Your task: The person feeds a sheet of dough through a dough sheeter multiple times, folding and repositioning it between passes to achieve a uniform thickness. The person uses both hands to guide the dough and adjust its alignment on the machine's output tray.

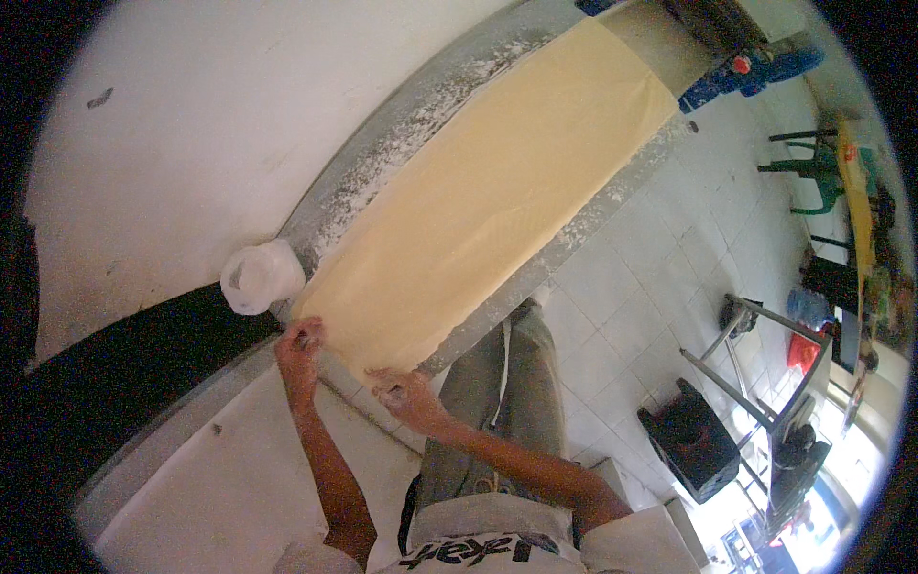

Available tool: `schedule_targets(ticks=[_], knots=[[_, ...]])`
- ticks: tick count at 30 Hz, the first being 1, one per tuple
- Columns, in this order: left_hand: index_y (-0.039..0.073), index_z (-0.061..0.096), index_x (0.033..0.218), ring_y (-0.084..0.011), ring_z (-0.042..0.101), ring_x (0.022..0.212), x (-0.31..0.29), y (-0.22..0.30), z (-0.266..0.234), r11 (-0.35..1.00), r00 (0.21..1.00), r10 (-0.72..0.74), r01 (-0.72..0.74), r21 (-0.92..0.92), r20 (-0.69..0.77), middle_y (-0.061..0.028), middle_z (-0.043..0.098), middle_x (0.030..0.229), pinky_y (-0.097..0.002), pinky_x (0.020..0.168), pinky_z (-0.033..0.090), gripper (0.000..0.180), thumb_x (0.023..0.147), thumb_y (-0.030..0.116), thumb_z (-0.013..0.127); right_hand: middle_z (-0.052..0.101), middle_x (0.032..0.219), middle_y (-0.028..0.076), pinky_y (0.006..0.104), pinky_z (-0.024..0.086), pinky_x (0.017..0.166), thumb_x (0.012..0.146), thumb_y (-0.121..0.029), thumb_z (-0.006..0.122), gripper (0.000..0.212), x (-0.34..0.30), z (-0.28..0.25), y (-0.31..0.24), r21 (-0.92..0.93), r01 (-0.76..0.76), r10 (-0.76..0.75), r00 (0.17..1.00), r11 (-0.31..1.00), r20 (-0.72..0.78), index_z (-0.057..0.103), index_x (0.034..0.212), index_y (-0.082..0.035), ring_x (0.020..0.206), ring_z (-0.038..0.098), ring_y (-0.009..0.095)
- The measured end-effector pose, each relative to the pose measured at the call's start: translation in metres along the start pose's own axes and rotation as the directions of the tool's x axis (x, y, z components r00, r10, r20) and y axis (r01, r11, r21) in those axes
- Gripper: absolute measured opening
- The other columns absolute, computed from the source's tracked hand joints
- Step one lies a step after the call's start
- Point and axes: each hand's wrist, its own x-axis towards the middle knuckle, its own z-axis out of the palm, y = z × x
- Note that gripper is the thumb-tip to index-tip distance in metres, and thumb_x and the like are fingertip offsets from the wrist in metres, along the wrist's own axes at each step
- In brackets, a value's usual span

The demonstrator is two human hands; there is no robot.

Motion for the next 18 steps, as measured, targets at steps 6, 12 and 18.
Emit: schedule_targets(ticks=[6,12,18], knots=[[0.000,0.072,0.107,-0.0174,0.064,0.103,-0.008,-0.004,-0.029,1.000,0.995,0.001,0.002,0.029,-0.104,-0.0077,0.070,0.110,-0.0313,0.092,0.052,0.019,0.088,0.001,0.076,0.064,0.137,0.016,0.0432,0.050,0.102,0.097,-0.028,0.069,0.047,0.006,0.028,0.016,0.005,0.104,-0.104,0.986,0.995,0.130,0.060,0.139,-0.010,0.115,0.067,0.029],[0.000,0.071,0.106,-0.0191,0.064,0.105,-0.013,-0.022,-0.052,0.999,0.990,-0.049,0.050,0.001,-0.135,-0.0094,0.070,0.111,-0.0337,0.096,0.052,0.019,0.088,0.001,0.074,0.061,0.140,0.017,0.0465,0.048,0.103,0.096,-0.033,0.070,0.061,0.009,0.049,0.028,-0.050,0.278,-0.256,0.931,0.959,0.261,0.050,0.148,-0.011,0.115,0.065,0.031],[-0.001,0.069,0.108,-0.0212,0.064,0.107,-0.014,-0.047,-0.072,0.998,0.986,-0.054,0.059,0.028,-0.160,-0.0106,0.069,0.113,-0.0346,0.095,0.052,0.020,0.089,0.002,0.072,0.053,0.146,0.019,0.0458,0.048,0.102,0.096,-0.032,0.071,0.074,0.005,0.061,0.009,0.053,0.070,-0.087,0.878,0.996,0.471,0.036,0.155,-0.004,0.111,0.064,0.030]])
